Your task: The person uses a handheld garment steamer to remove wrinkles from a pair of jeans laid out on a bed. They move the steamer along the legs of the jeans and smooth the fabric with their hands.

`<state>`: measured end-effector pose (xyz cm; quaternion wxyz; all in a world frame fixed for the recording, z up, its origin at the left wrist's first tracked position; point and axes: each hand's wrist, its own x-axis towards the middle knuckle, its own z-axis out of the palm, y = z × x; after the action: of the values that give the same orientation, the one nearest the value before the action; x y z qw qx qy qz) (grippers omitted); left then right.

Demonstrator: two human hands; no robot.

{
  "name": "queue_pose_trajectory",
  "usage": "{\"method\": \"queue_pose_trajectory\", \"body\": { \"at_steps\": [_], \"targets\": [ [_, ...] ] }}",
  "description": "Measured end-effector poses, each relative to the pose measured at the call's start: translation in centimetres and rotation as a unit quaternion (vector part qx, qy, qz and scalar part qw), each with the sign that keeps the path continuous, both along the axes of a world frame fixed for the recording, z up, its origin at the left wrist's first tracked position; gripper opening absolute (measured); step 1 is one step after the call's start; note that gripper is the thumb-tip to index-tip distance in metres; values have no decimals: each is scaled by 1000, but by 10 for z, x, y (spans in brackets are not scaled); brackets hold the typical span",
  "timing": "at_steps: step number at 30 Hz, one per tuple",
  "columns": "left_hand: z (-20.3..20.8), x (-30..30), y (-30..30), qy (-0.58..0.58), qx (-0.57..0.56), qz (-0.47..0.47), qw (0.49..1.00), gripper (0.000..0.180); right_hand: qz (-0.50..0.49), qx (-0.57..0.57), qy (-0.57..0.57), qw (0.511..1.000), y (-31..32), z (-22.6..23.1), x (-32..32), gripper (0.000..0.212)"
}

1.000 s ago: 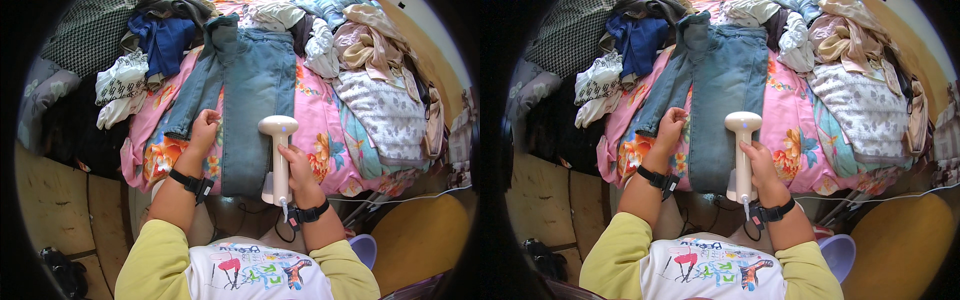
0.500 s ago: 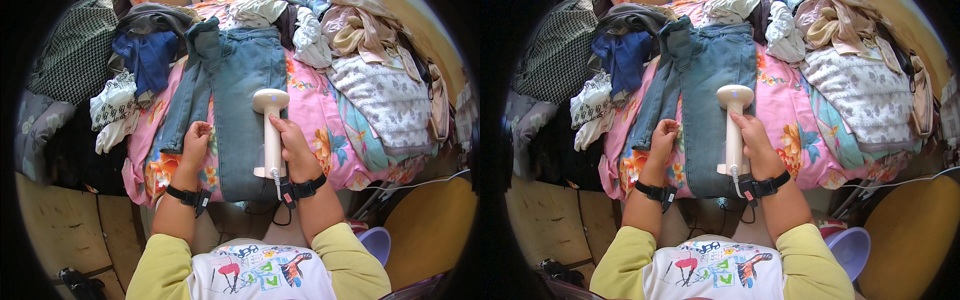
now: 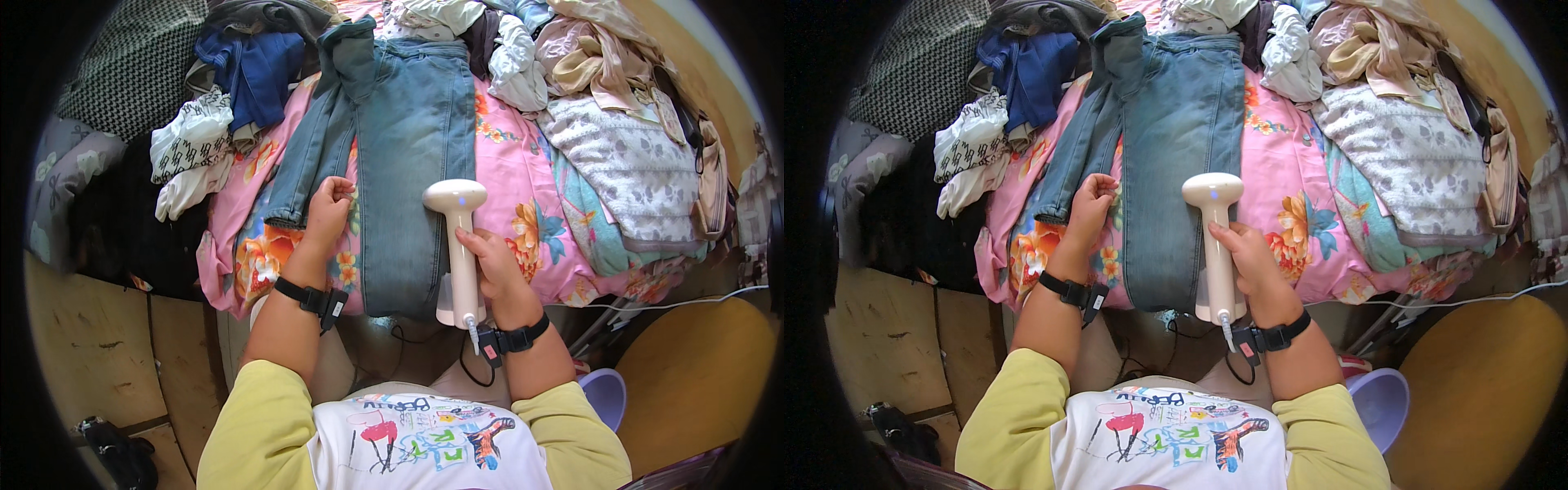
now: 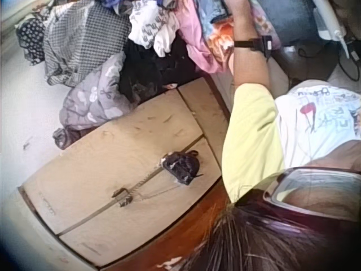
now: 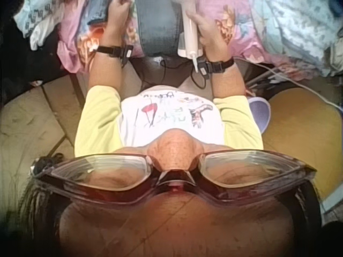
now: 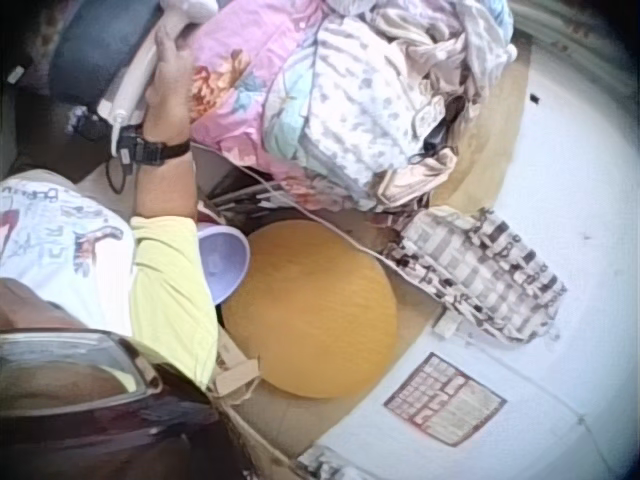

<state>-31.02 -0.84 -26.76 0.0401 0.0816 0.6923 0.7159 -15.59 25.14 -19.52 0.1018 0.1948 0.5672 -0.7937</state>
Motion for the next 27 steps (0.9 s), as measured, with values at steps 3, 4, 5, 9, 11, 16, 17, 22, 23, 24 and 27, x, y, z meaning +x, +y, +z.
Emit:
{"method": "queue_pose_trajectory", "body": {
  "at_steps": [3,4,5,9,11,16,17,22,23,24,27],
  "targets": [
    [0,0,2,9,-26,0,1000,24,7,-7,-4,1000,-1,-1,18,39],
    [0,0,2,18,-51,1,999,24,5,-17,1,1000,0,-2,22,38],
    [1,1,3,17,-49,3,999,24,8,-14,0,1000,1,-3,26,38],
    [2,2,3,12,-66,10,998,24,17,-14,2,1000,6,-11,26,37],
    [-1,-1,1,21,-64,9,998,25,10,-14,3,1000,7,-11,24,37],
    [-5,-1,1,22,-70,-5,997,27,10,-29,10,999,11,-11,11,38],
    [-7,0,2,22,-74,-6,997,27,9,-33,11,999,12,-11,10,38],
    [-21,-2,2,60,-110,17,992,27,19,-35,21,999,12,-13,11,37],
    [-21,-2,1,57,-107,14,992,27,21,-35,28,999,13,-14,12,37],
    [-19,-2,1,63,-113,15,992,27,22,-41,33,998,14,-15,14,37],
    [-11,1,3,35,-72,-1,997,24,27,-39,42,998,15,-14,24,37]
  ]
}}
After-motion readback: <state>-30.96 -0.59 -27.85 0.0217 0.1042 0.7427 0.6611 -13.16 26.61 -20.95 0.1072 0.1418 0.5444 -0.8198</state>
